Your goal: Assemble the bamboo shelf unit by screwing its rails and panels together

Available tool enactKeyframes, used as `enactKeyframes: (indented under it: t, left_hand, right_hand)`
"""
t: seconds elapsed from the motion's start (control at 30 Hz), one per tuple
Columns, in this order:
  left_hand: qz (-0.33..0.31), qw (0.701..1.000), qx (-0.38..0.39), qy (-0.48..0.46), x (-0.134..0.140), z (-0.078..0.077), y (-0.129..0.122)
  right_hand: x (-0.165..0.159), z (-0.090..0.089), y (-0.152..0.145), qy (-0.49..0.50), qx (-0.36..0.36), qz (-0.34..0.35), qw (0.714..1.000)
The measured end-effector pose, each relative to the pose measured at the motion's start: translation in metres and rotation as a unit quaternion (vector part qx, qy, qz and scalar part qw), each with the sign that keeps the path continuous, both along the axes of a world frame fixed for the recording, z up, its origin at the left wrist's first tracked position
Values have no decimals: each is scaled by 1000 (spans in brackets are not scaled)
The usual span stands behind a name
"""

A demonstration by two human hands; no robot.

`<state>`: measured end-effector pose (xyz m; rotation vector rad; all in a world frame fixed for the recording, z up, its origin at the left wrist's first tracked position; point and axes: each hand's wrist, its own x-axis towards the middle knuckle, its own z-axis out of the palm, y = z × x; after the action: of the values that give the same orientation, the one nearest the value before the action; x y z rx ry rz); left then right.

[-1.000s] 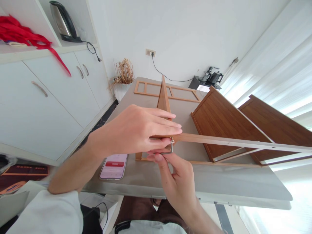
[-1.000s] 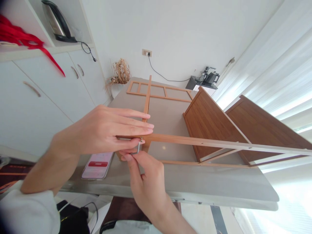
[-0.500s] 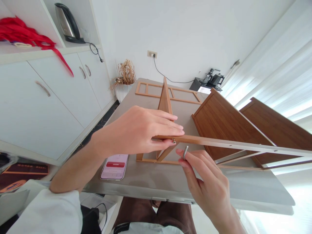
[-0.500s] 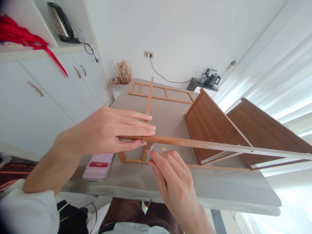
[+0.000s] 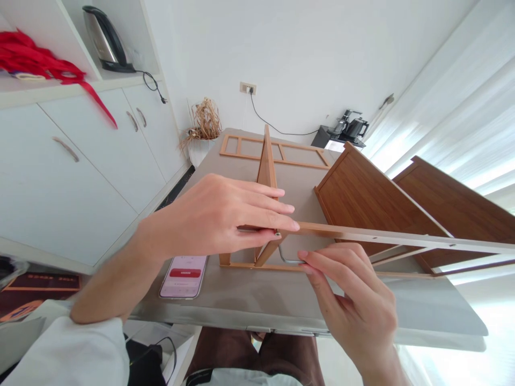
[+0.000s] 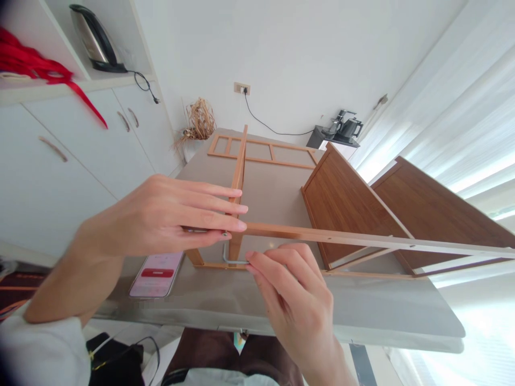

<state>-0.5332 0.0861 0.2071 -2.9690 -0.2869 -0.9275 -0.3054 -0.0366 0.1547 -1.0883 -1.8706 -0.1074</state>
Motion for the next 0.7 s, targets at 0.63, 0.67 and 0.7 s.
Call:
enactKeyframes:
  t: [0.63,0.67,0.7]
  left_hand:
    - [4,1000,-7,-2,0,-1,0]
    - [5,1000,-4,-2,0,-1,0]
    - [5,1000,-3,-1,0,-1,0]
  right_hand:
    - [-5,3,8,-5,30,-20,999]
    - [-5,4,8,-7,31,-19,999]
    - [-6,5,8,-8,31,-19,999]
